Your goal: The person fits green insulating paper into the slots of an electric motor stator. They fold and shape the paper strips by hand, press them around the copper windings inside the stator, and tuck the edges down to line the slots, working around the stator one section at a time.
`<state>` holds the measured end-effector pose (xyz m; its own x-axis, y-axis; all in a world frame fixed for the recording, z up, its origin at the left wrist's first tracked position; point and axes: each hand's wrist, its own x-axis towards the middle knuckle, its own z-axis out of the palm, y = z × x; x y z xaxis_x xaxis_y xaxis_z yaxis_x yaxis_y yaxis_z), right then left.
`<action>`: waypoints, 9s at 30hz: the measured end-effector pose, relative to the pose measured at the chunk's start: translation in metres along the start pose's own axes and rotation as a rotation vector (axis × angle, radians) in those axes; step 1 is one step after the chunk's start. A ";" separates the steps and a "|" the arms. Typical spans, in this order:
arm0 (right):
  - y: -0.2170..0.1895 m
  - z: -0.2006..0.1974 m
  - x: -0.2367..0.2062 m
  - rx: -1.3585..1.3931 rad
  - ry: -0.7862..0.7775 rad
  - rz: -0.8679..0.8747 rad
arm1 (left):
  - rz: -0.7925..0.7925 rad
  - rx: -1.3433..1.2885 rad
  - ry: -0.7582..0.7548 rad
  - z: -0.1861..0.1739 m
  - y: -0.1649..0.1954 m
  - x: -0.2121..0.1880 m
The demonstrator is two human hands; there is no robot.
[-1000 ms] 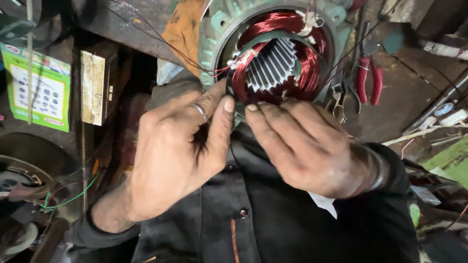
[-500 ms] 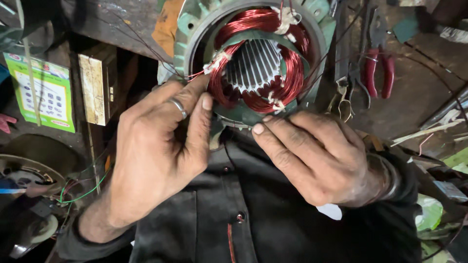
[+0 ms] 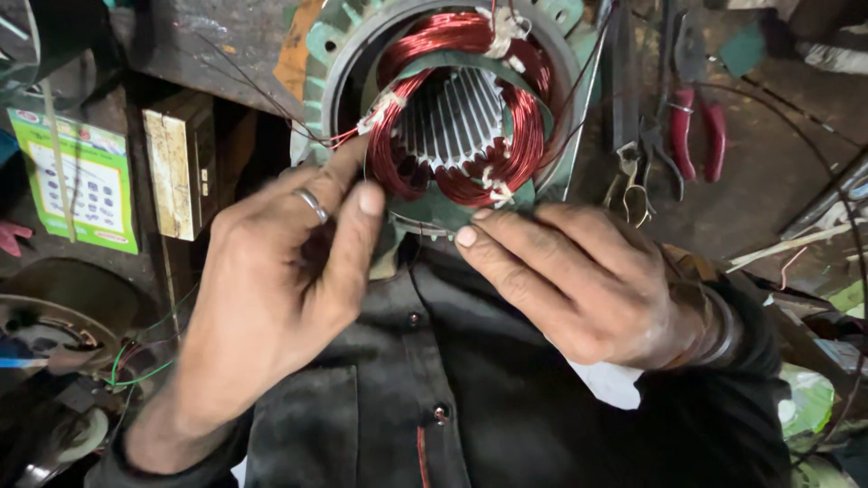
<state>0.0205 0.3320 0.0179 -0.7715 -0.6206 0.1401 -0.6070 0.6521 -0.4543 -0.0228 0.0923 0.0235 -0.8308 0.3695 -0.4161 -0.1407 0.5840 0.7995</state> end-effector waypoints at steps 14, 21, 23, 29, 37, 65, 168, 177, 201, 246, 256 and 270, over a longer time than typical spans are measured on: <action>0.027 -0.003 0.008 0.123 -0.106 -0.046 | 0.040 -0.028 0.018 -0.005 -0.010 -0.004; 0.014 -0.010 -0.002 0.109 -0.176 0.110 | -0.033 -0.286 -0.074 -0.011 -0.018 0.001; 0.011 -0.010 -0.006 0.064 -0.173 0.081 | -0.024 -0.242 -0.051 -0.009 -0.018 0.001; 0.016 -0.011 0.000 -0.053 -0.210 -0.039 | 0.003 -0.186 -0.052 -0.008 -0.019 -0.003; 0.029 -0.014 0.014 0.043 -0.261 -0.079 | -0.015 -0.254 -0.022 -0.009 -0.017 0.002; 0.014 0.012 -0.002 0.257 -0.013 0.350 | -0.133 -0.333 -0.042 -0.019 -0.025 0.012; 0.008 0.043 0.006 0.287 0.399 0.479 | 1.329 0.779 -0.490 -0.037 -0.011 0.146; -0.025 0.072 -0.047 0.114 0.543 0.347 | 1.459 1.000 -0.402 -0.048 -0.003 0.135; 0.010 0.051 -0.038 0.490 0.234 0.259 | 1.222 0.813 -0.551 -0.037 0.000 0.145; 0.010 0.060 0.014 0.061 0.379 -0.088 | -0.737 -1.017 -0.718 -0.036 -0.008 -0.011; 0.010 0.066 0.002 0.094 0.393 -0.034 | -0.408 -1.057 -0.873 -0.033 -0.015 -0.011; 0.011 0.070 -0.002 0.042 0.434 -0.105 | -0.632 -1.134 -0.691 -0.023 -0.014 -0.032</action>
<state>0.0289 0.3100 -0.0484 -0.7204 -0.4365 0.5390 -0.6847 0.5717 -0.4521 -0.0069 0.0560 0.0351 -0.1011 0.7289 -0.6771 -0.9835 0.0294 0.1784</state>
